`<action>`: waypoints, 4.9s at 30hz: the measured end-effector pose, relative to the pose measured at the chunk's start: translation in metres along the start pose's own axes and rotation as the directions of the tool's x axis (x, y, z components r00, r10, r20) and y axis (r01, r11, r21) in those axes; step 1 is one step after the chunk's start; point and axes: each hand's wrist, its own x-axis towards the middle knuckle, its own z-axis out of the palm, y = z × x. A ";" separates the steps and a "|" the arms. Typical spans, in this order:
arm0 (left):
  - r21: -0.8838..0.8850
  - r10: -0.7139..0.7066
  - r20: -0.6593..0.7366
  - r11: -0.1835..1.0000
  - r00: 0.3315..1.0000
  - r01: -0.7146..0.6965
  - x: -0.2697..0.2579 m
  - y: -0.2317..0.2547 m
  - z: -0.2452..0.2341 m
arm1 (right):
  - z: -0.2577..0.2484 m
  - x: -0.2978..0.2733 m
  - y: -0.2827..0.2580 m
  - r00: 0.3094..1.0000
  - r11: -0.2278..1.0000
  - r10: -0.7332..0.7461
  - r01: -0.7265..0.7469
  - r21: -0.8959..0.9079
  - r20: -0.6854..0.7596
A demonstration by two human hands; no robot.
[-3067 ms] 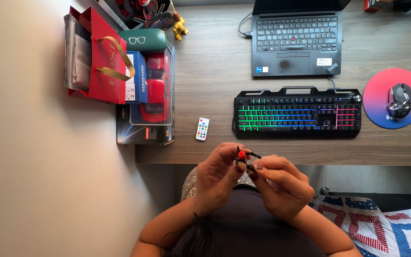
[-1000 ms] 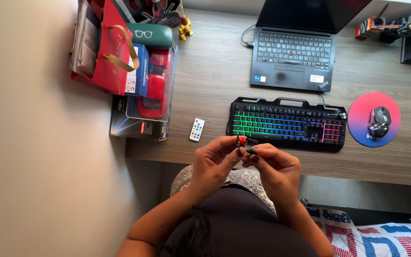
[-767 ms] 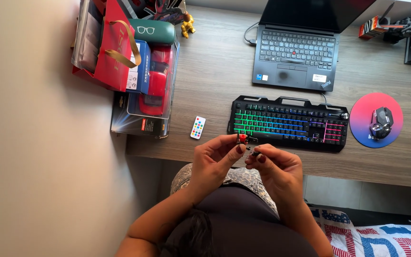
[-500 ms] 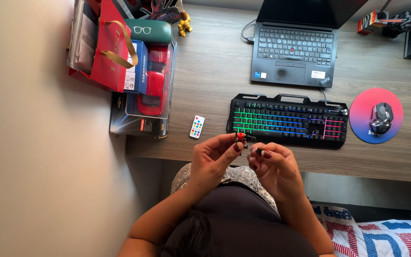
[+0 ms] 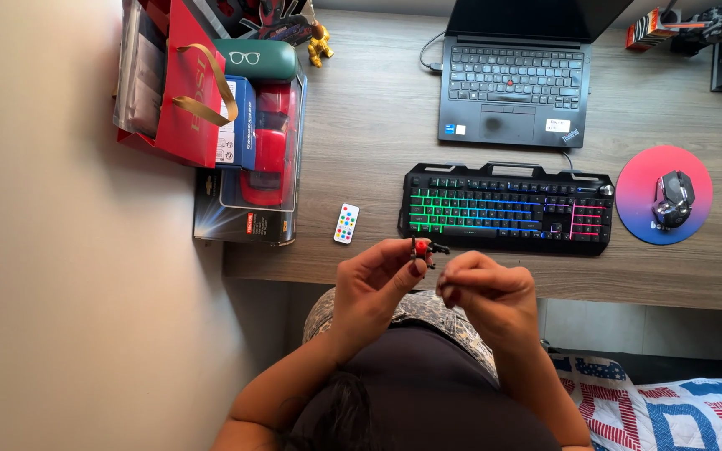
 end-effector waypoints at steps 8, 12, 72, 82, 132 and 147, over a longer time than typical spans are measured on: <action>0.173 0.303 0.091 0.933 0.949 -0.314 -0.005 0.007 0.003 | 0.013 -0.015 -0.002 0.950 0.941 -0.267 0.220 -0.258 -0.161; 0.280 0.315 0.195 0.890 0.929 -0.361 -0.010 0.013 0.002 | 0.036 -0.017 -0.017 0.949 0.879 -0.237 0.119 -0.462 -0.207; 0.429 0.364 -0.306 0.878 0.880 -0.215 0.008 -0.010 -0.123 | 0.032 0.112 0.155 0.990 0.854 0.114 -0.053 -0.517 0.086; 0.637 0.497 -0.534 0.768 0.684 -0.061 -0.010 -0.022 -0.250 | 0.104 0.154 0.304 0.985 0.762 0.140 -0.041 -0.646 0.102; 0.986 0.669 -0.139 0.165 0.730 0.036 0.027 -0.105 -0.303 | 0.020 0.304 0.374 0.880 0.311 -0.469 0.243 -0.919 0.074; 0.986 0.671 -0.139 0.165 0.728 0.036 0.028 -0.106 -0.303 | 0.031 0.306 0.370 0.915 0.402 -0.403 0.173 -0.899 -0.004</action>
